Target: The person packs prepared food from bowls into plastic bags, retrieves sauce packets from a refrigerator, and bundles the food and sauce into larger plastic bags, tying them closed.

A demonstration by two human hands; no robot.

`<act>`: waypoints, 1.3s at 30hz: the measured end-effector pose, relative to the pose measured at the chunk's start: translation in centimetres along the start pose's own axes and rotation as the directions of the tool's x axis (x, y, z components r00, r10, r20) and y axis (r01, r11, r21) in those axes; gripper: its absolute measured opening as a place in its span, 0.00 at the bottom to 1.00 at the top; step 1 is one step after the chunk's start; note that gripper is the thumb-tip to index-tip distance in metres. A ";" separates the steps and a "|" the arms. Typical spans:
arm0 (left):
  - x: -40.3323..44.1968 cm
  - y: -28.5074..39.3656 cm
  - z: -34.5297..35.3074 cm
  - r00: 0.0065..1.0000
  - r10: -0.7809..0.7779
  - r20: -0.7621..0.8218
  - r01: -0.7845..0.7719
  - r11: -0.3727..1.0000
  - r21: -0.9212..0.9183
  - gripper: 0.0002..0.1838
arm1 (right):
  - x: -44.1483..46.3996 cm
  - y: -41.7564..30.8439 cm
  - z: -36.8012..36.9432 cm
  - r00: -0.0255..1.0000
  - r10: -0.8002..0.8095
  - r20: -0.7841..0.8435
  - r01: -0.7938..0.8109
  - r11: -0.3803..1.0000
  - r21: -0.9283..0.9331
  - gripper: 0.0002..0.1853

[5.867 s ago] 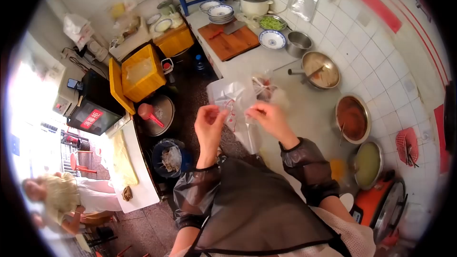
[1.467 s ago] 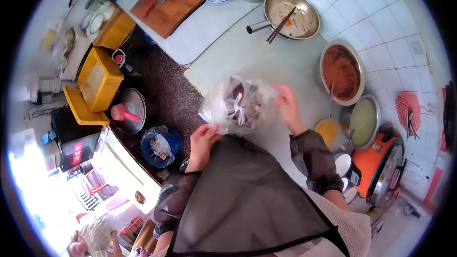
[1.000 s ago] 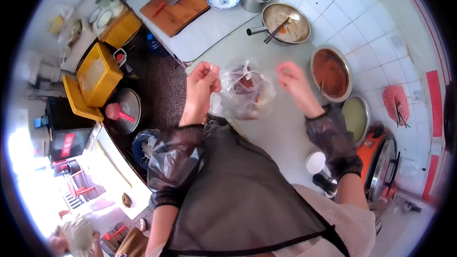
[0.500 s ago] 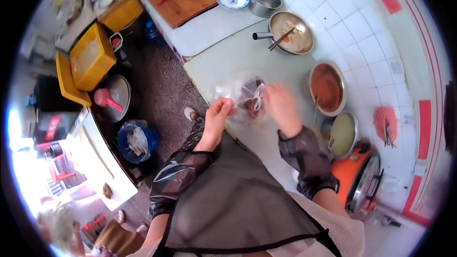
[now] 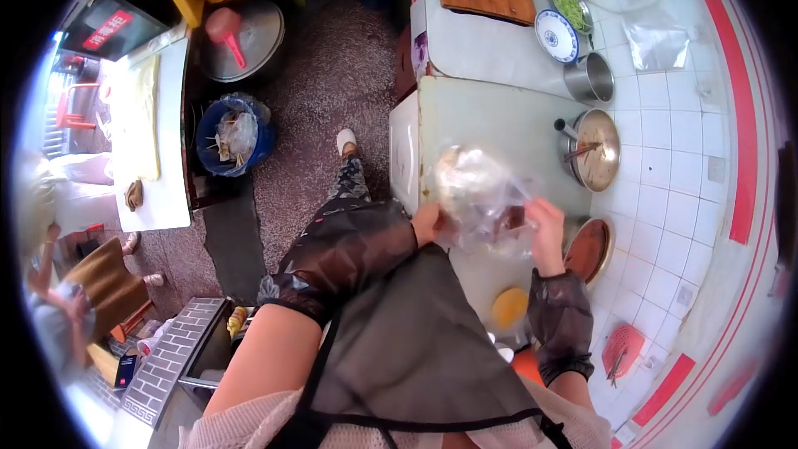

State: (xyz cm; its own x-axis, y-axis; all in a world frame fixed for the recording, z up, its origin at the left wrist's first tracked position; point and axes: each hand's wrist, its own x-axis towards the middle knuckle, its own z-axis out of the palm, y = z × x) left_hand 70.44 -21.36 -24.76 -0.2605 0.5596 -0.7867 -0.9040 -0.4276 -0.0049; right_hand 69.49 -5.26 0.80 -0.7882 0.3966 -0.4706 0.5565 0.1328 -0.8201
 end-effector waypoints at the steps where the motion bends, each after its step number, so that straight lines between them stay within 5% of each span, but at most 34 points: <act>1: 0.9 -0.5 -0.9 0.987 -0.148 0.068 0.143 0.987 0.070 0.07 | -0.4 -0.6 0.2 0.999 -0.028 -0.029 0.031 0.995 0.098 0.08; 2: 0.2 -0.4 -0.4 0.961 -0.202 0.191 0.201 0.979 0.025 0.08 | -0.5 -1.3 0.2 0.996 -0.054 -0.065 0.066 0.979 0.195 0.10; 6: -3.5 1.0 4.4 0.976 -0.120 0.179 0.145 0.981 -0.132 0.07 | -0.6 -3.2 -1.0 0.990 -0.056 -0.131 0.072 0.991 0.117 0.11; 9: -3.6 1.8 4.5 0.986 0.158 -0.044 -0.150 0.978 0.143 0.07 | 0.3 -3.4 -2.9 0.991 -0.096 -0.097 0.102 0.993 0.065 0.11; 11: -6.8 3.9 5.3 0.979 0.191 -0.067 -0.156 0.923 0.351 0.07 | 1.1 -2.5 -3.4 0.991 -0.109 -0.074 0.115 0.990 0.083 0.12; 13: -3.5 4.6 3.5 0.987 0.163 0.001 -0.154 0.933 0.325 0.07 | 0.9 -3.5 -0.5 0.993 -0.085 -0.080 0.085 0.996 0.001 0.13; 16: -3.8 7.5 6.2 0.927 0.354 0.126 -0.367 0.787 0.495 0.10 | 4.0 3.8 1.4 0.988 -0.121 -0.099 0.115 0.991 -0.065 0.11; 17: -5.6 8.8 8.6 0.848 0.497 0.185 -0.506 0.652 0.565 0.12 | 4.7 4.4 1.5 0.981 -0.166 -0.097 0.152 0.978 -0.142 0.09; 19: -10.1 9.1 14.1 0.499 0.770 0.397 -0.707 0.096 0.701 0.17 | 4.0 3.1 0.8 0.975 -0.192 -0.110 0.158 0.952 -0.261 0.08; 21: -12.8 7.1 17.9 0.184 0.714 0.676 -0.612 -0.455 0.647 0.22 | 1.0 2.3 0.3 0.971 -0.205 -0.123 0.146 0.917 -0.372 0.07; 23: -11.3 5.7 19.8 0.229 0.497 0.837 -0.556 -0.639 0.532 0.28 | -1.0 1.4 -0.7 0.727 -0.677 -0.111 0.523 0.651 -0.550 0.13; 24: -9.6 6.0 20.4 0.305 0.435 0.847 -0.534 -0.658 0.530 0.24 | -2.6 1.7 -1.4 0.721 -0.678 -0.143 0.509 0.658 -0.555 0.13; 26: -8.2 6.8 20.1 0.361 0.364 0.859 -0.508 -0.696 0.508 0.21 | -5.3 2.5 -3.0 0.620 -0.416 -0.665 0.098 0.882 -0.461 0.20; 27: -8.4 7.0 19.9 0.431 0.312 0.847 -0.465 -0.727 0.504 0.19 | -4.5 5.1 -3.4 0.613 -0.408 -0.677 0.097 0.889 -0.448 0.20; 29: -9.9 7.5 19.9 0.350 0.291 0.890 -0.522 -0.729 0.443 0.11 | -1.6 12.1 -2.4 0.786 0.036 -0.617 -0.194 0.962 -0.192 0.24; 30: -10.0 8.0 19.8 0.430 0.281 0.858 -0.563 -0.659 0.498 0.10 | -1.5 11.8 -1.8 0.783 0.038 -0.621 -0.180 0.970 -0.167 0.24; 32: -12.0 9.1 20.3 0.488 0.294 0.822 -0.550 -0.627 0.551 0.08 | -1.4 10.6 0.2 0.667 -0.416 -0.619 0.139 0.885 -0.444 0.22; 36: -13.5 8.7 20.6 0.411 0.341 0.845 -0.577 -0.620 0.531 0.05 | -1.7 7.0 0.6 0.570 -0.621 -0.538 0.266 0.759 -0.594 0.21; 37: -13.4 8.5 20.5 0.410 0.338 0.847 -0.571 -0.629 0.528 0.05 | -0.7 8.7 1.1 0.673 -0.554 -0.489 0.306 0.812 -0.498 0.20; 39: -12.4 8.6 20.0 0.653 0.400 0.643 -0.614 -0.216 0.759 0.04 | -0.7 9.4 0.7 0.761 -0.487 -0.428 0.329 0.859 -0.392 0.20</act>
State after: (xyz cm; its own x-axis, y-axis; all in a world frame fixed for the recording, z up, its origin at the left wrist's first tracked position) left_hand 59.11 -17.76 -2.71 -0.7499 0.6507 -0.1193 0.0978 0.2874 0.9528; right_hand 75.10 -4.94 -6.83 -0.7587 0.6259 0.1807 0.3216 0.6011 -0.7316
